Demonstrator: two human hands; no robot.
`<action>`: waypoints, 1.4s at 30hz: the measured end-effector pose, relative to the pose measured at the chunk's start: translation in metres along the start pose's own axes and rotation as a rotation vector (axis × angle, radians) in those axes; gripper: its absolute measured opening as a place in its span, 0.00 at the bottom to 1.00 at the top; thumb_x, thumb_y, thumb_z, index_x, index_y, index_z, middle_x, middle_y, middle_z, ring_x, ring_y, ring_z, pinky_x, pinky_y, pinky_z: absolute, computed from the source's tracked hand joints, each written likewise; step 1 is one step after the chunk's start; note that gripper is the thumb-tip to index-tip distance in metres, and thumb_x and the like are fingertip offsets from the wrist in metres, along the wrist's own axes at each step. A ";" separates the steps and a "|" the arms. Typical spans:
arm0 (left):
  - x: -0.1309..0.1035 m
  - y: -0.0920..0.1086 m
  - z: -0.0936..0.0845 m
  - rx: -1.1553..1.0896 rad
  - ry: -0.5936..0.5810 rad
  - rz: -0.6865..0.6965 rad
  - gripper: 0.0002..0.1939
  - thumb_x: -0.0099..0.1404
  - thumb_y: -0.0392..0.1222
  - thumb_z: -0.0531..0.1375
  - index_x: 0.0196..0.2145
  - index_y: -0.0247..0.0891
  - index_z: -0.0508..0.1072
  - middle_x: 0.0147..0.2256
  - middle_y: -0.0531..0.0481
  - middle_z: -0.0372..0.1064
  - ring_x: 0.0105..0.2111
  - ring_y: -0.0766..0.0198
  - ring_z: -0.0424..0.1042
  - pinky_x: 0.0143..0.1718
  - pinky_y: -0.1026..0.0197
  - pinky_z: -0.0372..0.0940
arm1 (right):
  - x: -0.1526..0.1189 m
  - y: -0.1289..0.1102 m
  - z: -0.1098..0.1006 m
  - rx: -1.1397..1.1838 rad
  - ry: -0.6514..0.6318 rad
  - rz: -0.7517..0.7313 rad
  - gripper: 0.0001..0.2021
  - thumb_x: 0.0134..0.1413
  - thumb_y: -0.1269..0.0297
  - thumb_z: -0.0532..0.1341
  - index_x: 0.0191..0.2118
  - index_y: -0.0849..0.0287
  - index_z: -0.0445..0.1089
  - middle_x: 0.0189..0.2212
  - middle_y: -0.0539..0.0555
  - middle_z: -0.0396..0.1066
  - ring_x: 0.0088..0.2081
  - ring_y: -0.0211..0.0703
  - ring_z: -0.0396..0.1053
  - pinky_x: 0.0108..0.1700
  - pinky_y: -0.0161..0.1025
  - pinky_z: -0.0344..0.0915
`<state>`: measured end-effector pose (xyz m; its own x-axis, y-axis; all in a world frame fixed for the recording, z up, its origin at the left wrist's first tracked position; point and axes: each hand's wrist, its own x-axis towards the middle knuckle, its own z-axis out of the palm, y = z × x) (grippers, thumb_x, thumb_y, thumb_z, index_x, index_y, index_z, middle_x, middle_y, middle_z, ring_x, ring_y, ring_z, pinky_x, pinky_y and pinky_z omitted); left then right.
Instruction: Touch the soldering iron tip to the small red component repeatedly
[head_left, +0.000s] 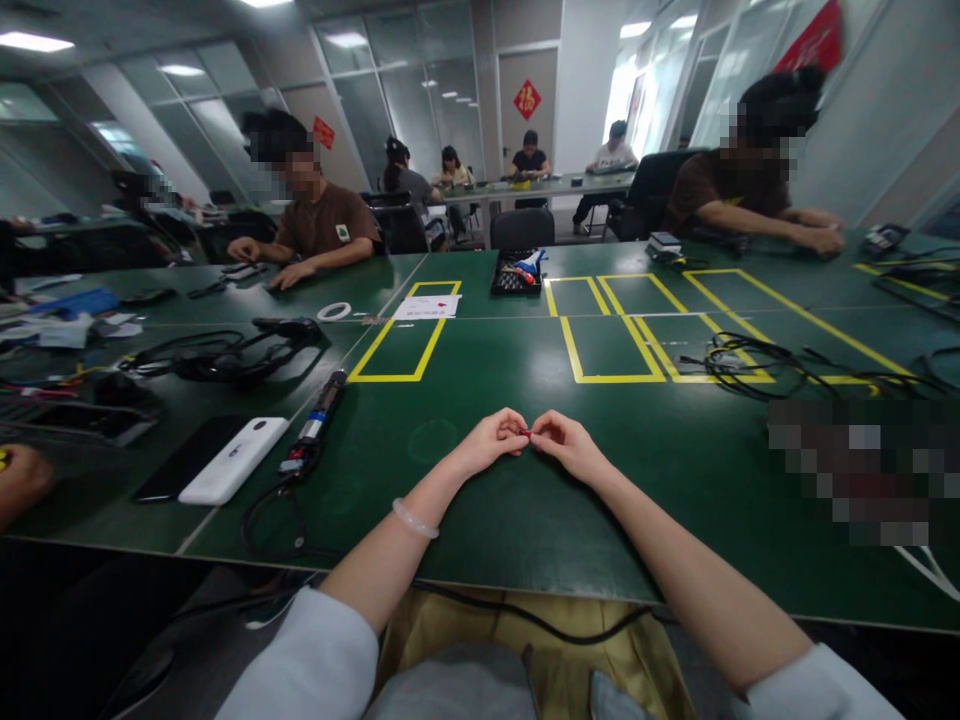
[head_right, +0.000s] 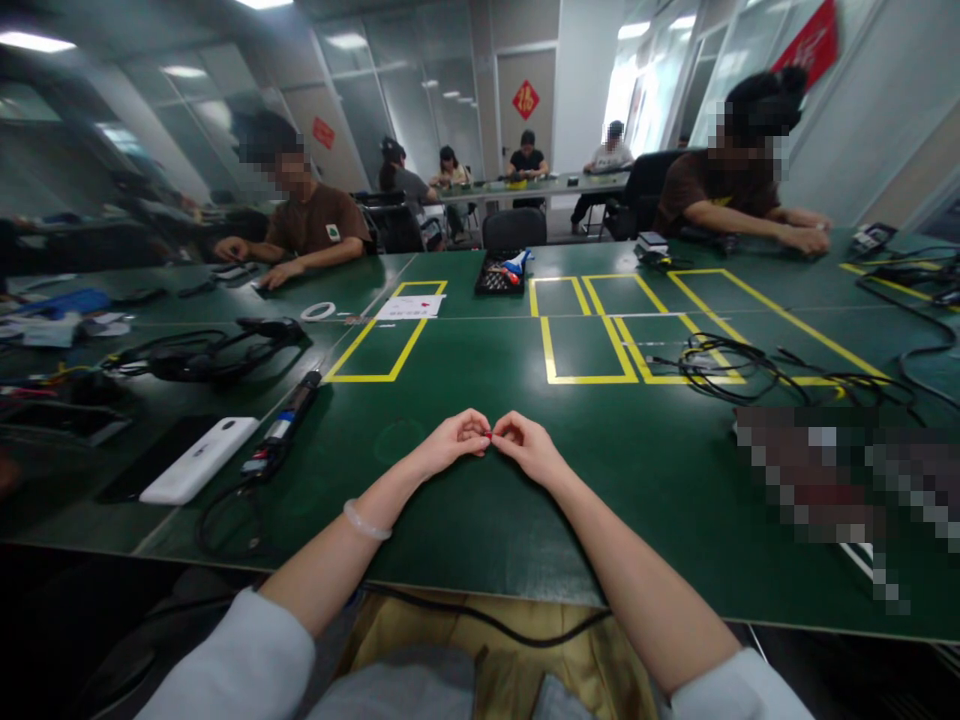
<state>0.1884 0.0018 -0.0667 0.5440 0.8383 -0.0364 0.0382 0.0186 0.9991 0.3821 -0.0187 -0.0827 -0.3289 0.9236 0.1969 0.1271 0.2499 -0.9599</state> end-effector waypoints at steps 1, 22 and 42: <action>0.000 -0.001 0.000 0.000 0.008 -0.006 0.20 0.53 0.47 0.67 0.38 0.34 0.67 0.34 0.52 0.67 0.31 0.71 0.69 0.35 0.63 0.66 | 0.000 -0.001 0.000 -0.027 0.002 -0.009 0.12 0.53 0.56 0.62 0.35 0.60 0.66 0.26 0.48 0.67 0.25 0.34 0.62 0.29 0.34 0.60; -0.016 0.019 -0.012 0.233 -0.091 -0.023 0.22 0.55 0.42 0.65 0.47 0.36 0.68 0.42 0.45 0.70 0.41 0.65 0.70 0.46 0.58 0.64 | -0.001 -0.002 -0.003 -0.151 0.006 0.034 0.11 0.51 0.60 0.63 0.39 0.60 0.68 0.23 0.46 0.64 0.24 0.35 0.59 0.27 0.33 0.57; -0.219 0.012 -0.245 1.399 0.591 -0.428 0.40 0.54 0.58 0.55 0.57 0.26 0.61 0.57 0.30 0.60 0.58 0.44 0.59 0.58 0.48 0.56 | -0.002 -0.008 -0.001 -0.177 -0.023 0.062 0.12 0.52 0.59 0.62 0.39 0.61 0.70 0.23 0.46 0.63 0.24 0.34 0.58 0.27 0.33 0.56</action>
<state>-0.1359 -0.0483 -0.0418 -0.0881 0.9949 0.0481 0.9920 0.0833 0.0949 0.3824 -0.0218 -0.0755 -0.3365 0.9324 0.1317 0.3098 0.2417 -0.9196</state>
